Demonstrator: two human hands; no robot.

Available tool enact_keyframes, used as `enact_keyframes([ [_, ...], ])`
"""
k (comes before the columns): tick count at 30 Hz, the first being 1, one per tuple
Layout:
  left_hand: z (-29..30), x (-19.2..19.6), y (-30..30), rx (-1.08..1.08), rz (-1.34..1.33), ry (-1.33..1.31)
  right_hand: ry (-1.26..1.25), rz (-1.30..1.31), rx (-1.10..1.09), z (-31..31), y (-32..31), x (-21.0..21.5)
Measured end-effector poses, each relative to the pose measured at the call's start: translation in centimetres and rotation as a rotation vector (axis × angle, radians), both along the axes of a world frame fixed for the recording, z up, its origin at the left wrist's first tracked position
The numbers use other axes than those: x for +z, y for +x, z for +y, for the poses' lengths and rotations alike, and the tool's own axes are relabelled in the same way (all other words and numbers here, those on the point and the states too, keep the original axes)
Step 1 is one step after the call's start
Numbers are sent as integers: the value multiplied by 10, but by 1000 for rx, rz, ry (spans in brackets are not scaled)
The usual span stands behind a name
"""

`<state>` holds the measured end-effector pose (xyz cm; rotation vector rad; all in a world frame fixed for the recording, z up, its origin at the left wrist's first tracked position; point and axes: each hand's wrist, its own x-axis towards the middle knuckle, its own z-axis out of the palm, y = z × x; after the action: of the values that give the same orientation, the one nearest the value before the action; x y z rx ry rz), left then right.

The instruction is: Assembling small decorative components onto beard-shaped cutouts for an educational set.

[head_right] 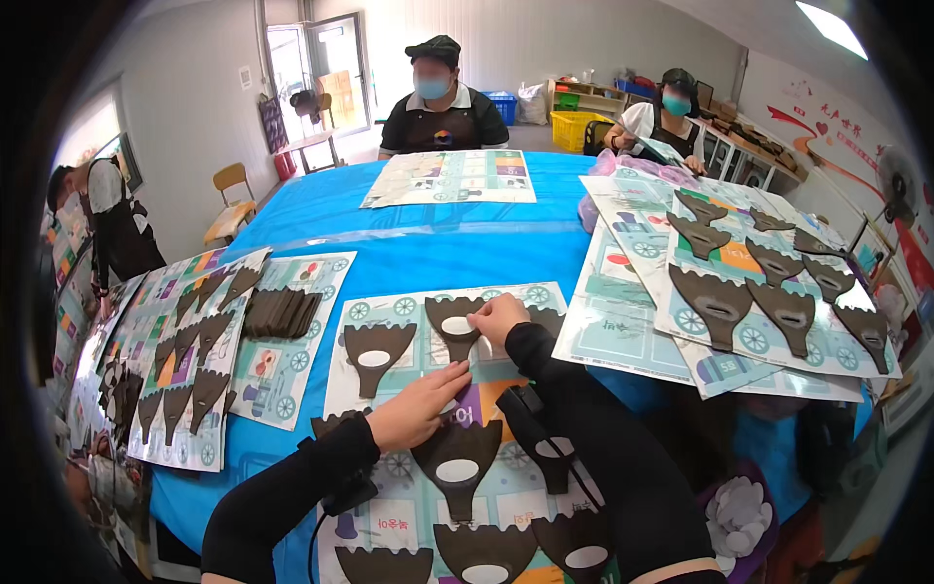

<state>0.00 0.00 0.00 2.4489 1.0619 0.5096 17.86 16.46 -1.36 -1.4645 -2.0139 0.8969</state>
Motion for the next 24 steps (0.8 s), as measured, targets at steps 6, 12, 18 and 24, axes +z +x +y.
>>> enact_keyframes([
  [6, 3, 3, -3, -8, -3, 60, -73, -34, 48, 9, -2, 11],
  [12, 2, 1, -3, 3, 20, 54, -142, 32, 60, 11, -1, 3],
  [18, 16, 16, -2, 47, -76, -38, -72, -21, 2, 7, -4, 0],
  [24, 61, 16, -11, 110, 120, 145, 319, -196, 66, 1, -14, -3],
])
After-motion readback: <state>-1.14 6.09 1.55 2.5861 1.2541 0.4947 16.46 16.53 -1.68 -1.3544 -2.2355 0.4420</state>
